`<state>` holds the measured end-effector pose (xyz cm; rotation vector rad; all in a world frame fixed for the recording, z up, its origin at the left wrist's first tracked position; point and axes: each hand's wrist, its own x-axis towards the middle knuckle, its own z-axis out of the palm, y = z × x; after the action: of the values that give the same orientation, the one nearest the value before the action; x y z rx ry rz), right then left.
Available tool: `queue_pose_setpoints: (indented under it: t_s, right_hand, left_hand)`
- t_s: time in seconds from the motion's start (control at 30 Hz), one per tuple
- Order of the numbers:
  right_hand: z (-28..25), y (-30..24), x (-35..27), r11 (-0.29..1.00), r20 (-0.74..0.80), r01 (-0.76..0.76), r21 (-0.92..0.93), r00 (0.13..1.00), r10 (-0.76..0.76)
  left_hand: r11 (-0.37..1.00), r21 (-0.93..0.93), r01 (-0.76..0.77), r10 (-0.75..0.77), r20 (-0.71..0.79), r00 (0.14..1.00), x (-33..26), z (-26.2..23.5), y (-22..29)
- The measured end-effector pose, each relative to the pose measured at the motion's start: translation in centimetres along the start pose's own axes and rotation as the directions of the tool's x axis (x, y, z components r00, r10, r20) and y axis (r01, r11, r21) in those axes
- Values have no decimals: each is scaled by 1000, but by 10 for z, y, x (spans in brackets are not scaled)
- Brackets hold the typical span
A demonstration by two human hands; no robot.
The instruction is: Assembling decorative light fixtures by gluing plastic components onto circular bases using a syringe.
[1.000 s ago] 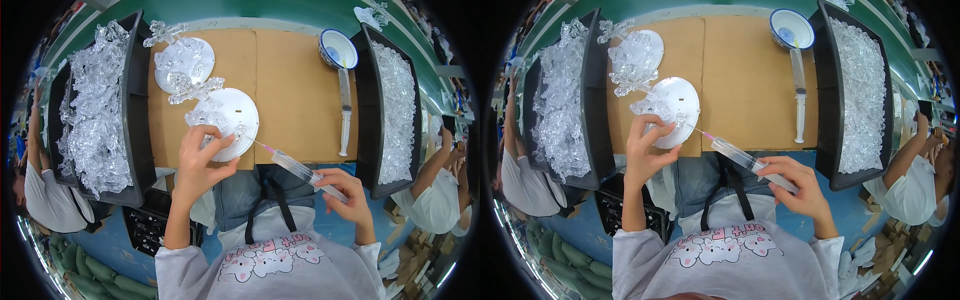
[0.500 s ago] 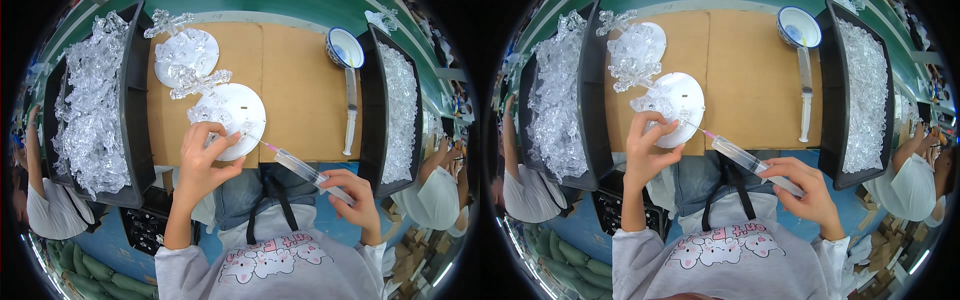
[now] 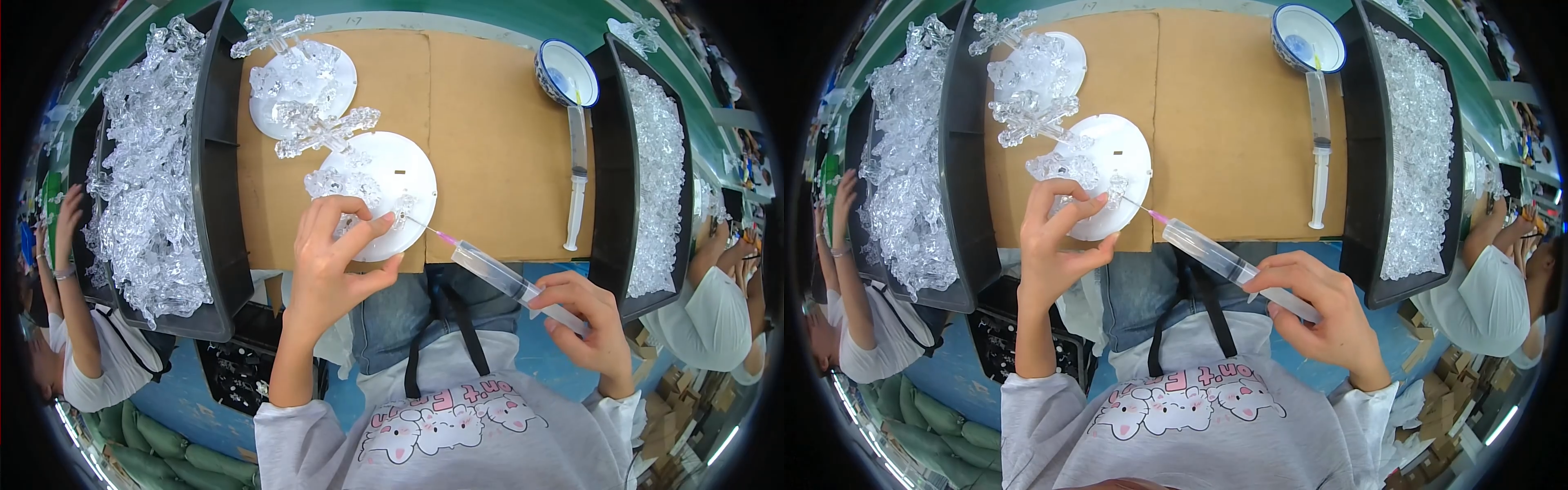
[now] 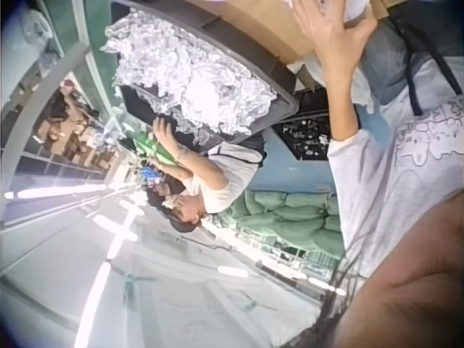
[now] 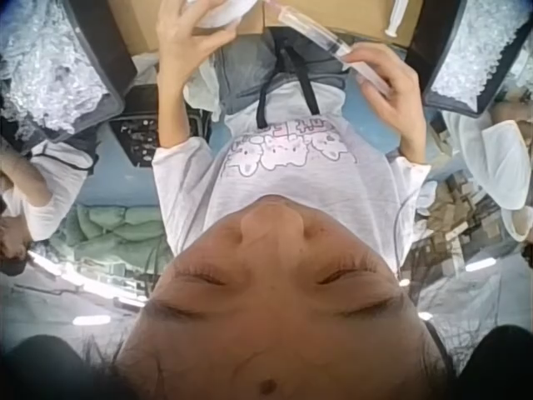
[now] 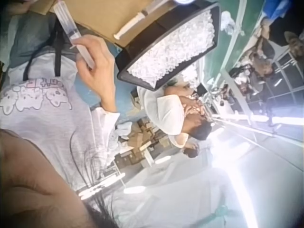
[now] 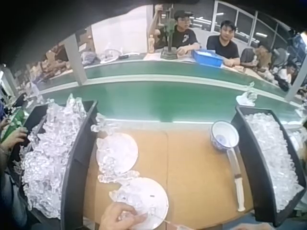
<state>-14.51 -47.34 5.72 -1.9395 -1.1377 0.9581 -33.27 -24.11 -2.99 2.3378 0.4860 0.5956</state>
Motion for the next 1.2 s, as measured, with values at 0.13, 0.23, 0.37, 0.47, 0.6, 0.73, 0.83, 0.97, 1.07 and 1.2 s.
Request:
queue_pose_setpoints:
  t_s: [0.13,0.23,0.37,0.47,0.6,0.73,0.83,0.97,1.07,1.2]
  right_hand:
    - [-1,-1,1,1000,11,-14,7,1000,14]
    - [-1,-2,1,1000,16,-26,4,1000,26]
    - [0,-1,1,998,20,-62,24,998,62]
    - [4,7,-1,999,-31,10,44,999,-8]
    - [2,7,-3,999,-28,35,28,999,-34]
    - [1,8,-8,999,-8,23,39,1000,-22]
    - [1,14,-15,996,-17,81,45,997,-81]
    - [1,18,-25,994,-44,89,59,995,-87]
    - [-1,17,-29,995,-33,80,60,996,-78]
    - [0,16,-30,992,-63,109,56,992,-106]
  left_hand:
    - [999,26,-24,24,10,1000,1,-1,1]
    - [999,29,-19,18,11,1000,0,-1,1]
    - [999,30,-22,22,10,1000,1,-1,1]
    - [999,31,-22,22,8,1000,1,0,1]
    - [1000,9,-9,9,-21,1000,-3,1,-1]
    - [999,-2,-50,50,-81,995,-13,7,-7]
    - [994,-19,-106,103,-136,985,-19,9,-11]
    - [989,-34,-142,132,-198,971,-22,18,-13]
    - [990,-72,-122,101,-251,963,-24,22,-13]
    - [979,-91,-182,147,-304,941,-24,25,-15]
